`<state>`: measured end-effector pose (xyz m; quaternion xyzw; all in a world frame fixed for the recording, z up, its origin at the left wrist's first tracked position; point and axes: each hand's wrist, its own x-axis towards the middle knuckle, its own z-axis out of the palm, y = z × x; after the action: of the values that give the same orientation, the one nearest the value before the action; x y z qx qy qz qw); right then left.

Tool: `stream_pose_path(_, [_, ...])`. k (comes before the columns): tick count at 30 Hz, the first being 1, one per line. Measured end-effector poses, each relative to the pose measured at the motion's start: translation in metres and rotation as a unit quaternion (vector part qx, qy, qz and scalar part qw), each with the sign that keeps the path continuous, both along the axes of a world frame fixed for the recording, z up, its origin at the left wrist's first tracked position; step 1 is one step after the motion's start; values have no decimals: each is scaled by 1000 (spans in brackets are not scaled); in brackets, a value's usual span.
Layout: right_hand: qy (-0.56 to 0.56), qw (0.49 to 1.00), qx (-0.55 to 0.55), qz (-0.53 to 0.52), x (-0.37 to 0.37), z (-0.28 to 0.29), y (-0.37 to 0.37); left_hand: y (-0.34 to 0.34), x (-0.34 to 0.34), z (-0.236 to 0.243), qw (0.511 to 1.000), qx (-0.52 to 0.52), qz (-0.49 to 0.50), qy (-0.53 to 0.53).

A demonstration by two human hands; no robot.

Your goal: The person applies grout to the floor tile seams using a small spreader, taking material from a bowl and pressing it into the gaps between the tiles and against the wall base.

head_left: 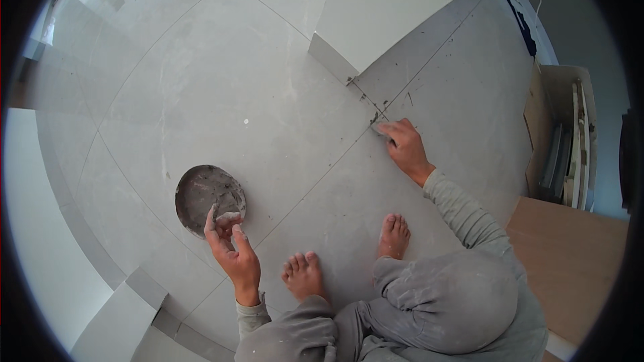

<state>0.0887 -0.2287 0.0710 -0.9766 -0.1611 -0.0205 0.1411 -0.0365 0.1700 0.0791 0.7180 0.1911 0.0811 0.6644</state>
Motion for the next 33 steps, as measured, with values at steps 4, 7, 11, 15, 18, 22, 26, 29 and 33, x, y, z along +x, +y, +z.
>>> stream_pose_path(4, [-55,985,-94,-137,-1,-19,24,9,-5,-4,993,104,46,25])
stream_pose_path(7, [9,996,-15,-88,-15,-15,65,41,-16,-19,951,271,135,69])
stream_pose_path(11, [32,994,100,-40,-12,-6,75,81,-38,-51,942,224,175,176])
stream_pose_path(15, [-28,981,-106,-160,-3,-19,43,66,-42,-61,972,-23,162,167])
stream_pose_path(18, [-64,994,-56,-72,-30,-29,75,57,-41,-61,971,-22,171,164])
stream_pose_path(22, [62,995,73,20,-60,-14,85,55,-40,-61,968,-47,198,149])
stream_pose_path(26, [-74,993,23,-85,-22,-6,40,49,-40,-66,974,-49,163,147])
stream_pose_path(29, [-117,991,-40,-44,-37,-26,43,43,-37,-70,973,-41,167,154])
stream_pose_path(33, [71,990,110,-46,-76,-2,85,62,-37,-80,968,-71,198,134])
